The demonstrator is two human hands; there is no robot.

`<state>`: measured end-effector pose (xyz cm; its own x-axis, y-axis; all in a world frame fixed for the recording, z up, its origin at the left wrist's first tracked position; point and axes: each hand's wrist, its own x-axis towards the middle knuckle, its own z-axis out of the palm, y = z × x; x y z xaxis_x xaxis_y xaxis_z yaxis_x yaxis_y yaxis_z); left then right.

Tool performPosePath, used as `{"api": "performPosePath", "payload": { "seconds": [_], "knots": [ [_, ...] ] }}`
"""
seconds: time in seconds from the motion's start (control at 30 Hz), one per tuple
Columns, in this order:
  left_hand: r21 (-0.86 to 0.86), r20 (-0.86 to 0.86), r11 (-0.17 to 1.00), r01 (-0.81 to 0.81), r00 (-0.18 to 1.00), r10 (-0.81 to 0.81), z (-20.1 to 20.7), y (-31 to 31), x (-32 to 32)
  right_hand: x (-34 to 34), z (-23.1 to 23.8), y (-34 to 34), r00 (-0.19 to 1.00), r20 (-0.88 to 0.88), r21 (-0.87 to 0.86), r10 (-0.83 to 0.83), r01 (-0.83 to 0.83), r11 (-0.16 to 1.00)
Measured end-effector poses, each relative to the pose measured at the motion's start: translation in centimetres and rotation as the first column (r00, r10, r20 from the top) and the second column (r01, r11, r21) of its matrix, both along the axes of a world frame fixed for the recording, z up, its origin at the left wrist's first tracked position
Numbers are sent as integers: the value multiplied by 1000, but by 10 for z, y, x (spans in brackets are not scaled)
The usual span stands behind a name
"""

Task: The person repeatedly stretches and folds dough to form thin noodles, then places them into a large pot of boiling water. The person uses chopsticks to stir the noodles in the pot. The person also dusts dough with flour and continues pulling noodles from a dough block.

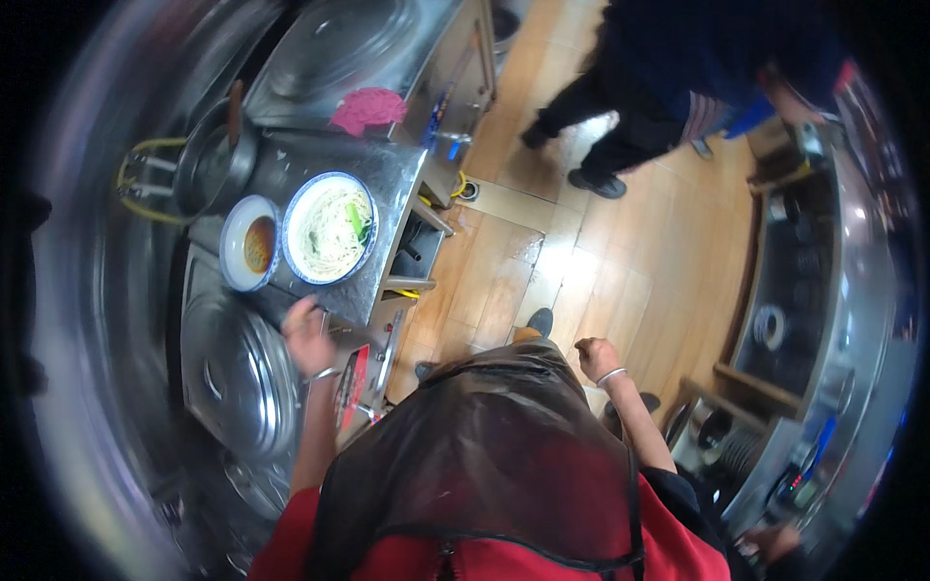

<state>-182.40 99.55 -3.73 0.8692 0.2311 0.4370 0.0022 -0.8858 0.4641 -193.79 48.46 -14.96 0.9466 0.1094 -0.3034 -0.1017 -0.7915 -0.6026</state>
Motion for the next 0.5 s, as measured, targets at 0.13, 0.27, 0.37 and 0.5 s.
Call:
{"api": "performPosePath", "payload": {
  "seconds": [0.13,0.27,0.37,0.5],
  "knots": [
    [-495,-221,837,232,898,-380,8,-175,39,85,13,-51,993,75,45,90,-93,995],
    [-742,-448,670,22,728,-520,-2,-225,59,186,29,-72,987,103,28,121,-125,992],
    [-539,-437,812,224,749,-497,-24,-236,90,259,40,-80,999,38,311,26,-36,950],
    [-661,-495,740,123,670,-554,-52,-261,168,367,59,-92,962,146,193,230,-255,947]
  ]
}}
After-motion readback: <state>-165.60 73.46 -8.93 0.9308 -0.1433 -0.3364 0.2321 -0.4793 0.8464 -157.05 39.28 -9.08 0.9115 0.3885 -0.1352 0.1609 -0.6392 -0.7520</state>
